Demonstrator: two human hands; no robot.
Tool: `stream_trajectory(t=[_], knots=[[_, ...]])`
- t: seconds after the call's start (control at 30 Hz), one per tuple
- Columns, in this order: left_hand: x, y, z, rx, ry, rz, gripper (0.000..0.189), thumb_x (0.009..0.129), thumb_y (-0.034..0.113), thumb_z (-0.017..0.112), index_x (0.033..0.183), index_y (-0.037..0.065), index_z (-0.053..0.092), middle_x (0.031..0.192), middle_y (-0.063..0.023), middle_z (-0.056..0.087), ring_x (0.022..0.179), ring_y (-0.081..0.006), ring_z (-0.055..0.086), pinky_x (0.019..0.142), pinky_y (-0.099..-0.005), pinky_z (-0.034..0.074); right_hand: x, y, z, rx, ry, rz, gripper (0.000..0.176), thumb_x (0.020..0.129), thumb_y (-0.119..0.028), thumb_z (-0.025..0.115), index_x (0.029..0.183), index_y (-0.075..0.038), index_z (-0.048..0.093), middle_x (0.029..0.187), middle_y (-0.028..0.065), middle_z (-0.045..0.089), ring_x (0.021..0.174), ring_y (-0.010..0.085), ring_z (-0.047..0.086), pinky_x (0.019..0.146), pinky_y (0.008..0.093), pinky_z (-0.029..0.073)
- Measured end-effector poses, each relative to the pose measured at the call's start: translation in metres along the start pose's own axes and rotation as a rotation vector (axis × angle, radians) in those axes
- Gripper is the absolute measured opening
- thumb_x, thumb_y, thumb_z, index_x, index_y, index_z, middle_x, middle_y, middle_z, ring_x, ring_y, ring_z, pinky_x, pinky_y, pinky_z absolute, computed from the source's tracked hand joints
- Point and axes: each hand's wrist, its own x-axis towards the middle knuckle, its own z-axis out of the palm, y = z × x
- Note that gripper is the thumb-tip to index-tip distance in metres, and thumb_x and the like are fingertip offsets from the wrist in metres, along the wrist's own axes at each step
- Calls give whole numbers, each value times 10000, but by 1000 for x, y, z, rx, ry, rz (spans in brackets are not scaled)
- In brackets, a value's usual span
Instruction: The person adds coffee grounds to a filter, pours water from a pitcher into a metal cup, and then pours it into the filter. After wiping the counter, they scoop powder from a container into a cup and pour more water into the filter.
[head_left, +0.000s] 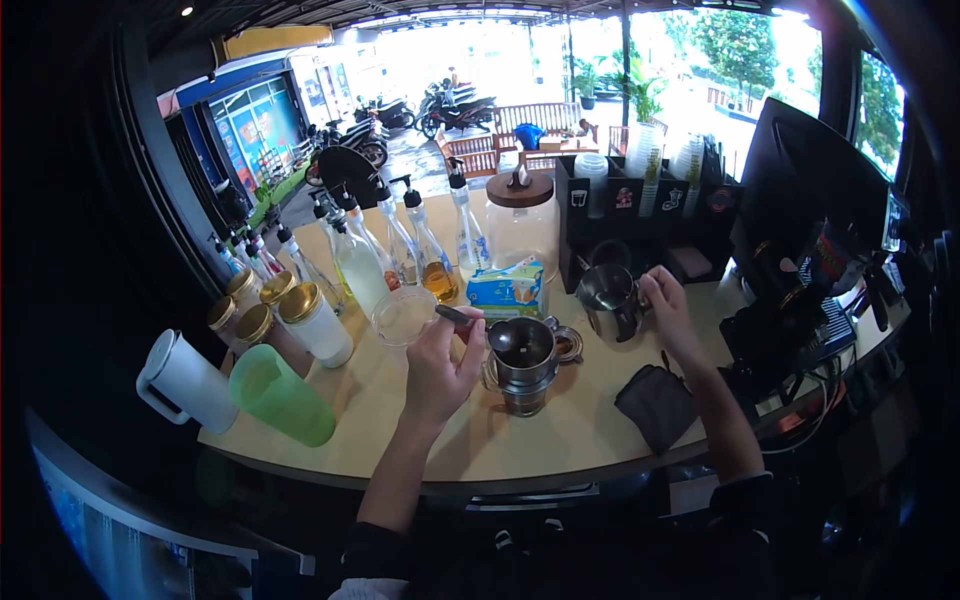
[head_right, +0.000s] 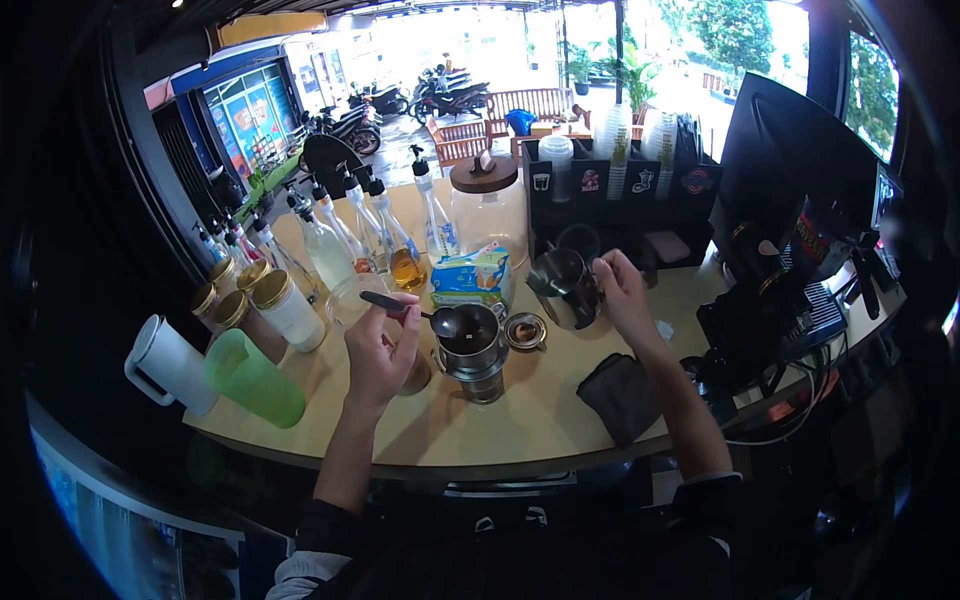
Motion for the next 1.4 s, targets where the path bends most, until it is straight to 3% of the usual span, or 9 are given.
stream_trajectory(t=[0.27, 0.33, 0.53, 0.63, 0.77, 0.83, 0.93, 1.07, 1.4], knots=[[-3, 3, -1, -34, 17, 12, 106, 847, 68, 639, 943, 26, 623, 743, -77, 647, 697, -194, 630, 667, -335, 481, 17, -63, 25, -138, -196, -79, 228, 979, -209, 536, 823, -49, 487, 703, -62, 443, 637, -4, 386, 548, 187, 331], [-3, 0, 1, -26, 71, 106, 122, 860, 103, 643, 958, 30, 643, 693, -31, 642, 494, -52, 517, 426, -219, 342, 17, -72, 34, -128, -222, -62, 227, 974, -204, 543, 819, -48, 485, 696, -62, 436, 618, -4, 375, 529, 191, 326], [-4, -1, 4, -34, 65, 114, 117, 858, 88, 636, 946, 12, 634, 724, -78, 662, 663, -138, 651, 576, -262, 473, 16, -92, 52, -177, -268, -27, 210, 953, -165, 565, 809, -40, 477, 631, -63, 400, 570, 0, 331, 475, 218, 287], [-4, 2, 4, -45, 59, 92, 112, 856, 80, 634, 939, 5, 632, 728, -87, 662, 665, -153, 651, 626, -279, 489, 17, -98, 57, -277, -289, -56, 202, 949, -151, 564, 817, -26, 476, 593, -60, 379, 559, 6, 323, 471, 229, 281], [-5, 2, 5, -52, 70, 108, 106, 854, 74, 635, 933, 5, 632, 730, -87, 662, 661, -153, 651, 622, -277, 488, 18, -104, 61, -390, -339, -114, 183, 941, -136, 564, 845, 4, 494, 573, -32, 422, 545, 21, 341, 472, 238, 306], [-5, 3, 5, -56, 57, 77, 98, 853, 78, 643, 935, 31, 617, 716, -74, 646, 675, -201, 628, 648, -337, 476, 13, -115, 68, -360, -338, -87, 182, 940, -135, 566, 857, 13, 500, 576, -17, 452, 545, 22, 366, 475, 241, 328], [-5, 1, 5, -35, 65, 109, 100, 851, 66, 633, 929, 3, 631, 727, -88, 661, 657, -157, 652, 626, -280, 489, 14, -117, 69, -390, -344, -74, 186, 941, -136, 566, 874, 27, 506, 585, 14, 505, 559, 21, 431, 486, 245, 374], [-5, 1, 5, -38, 64, 104, 101, 851, 66, 633, 932, 4, 629, 725, -87, 660, 660, -160, 655, 628, -282, 490, 13, -121, 71, -420, -359, -70, 198, 947, -139, 561, 880, 37, 502, 591, 27, 527, 575, 23, 495, 495, 248, 417], [-4, 0, 6, -40, 66, 109, 103, 854, 69, 635, 937, 8, 626, 721, -87, 657, 658, -162, 654, 629, -286, 490, 11, -123, 73, -397, -348, -59, 208, 941, -136, 571, 865, 39, 492, 591, 29, 510, 572, 26, 445, 491, 256, 409]])
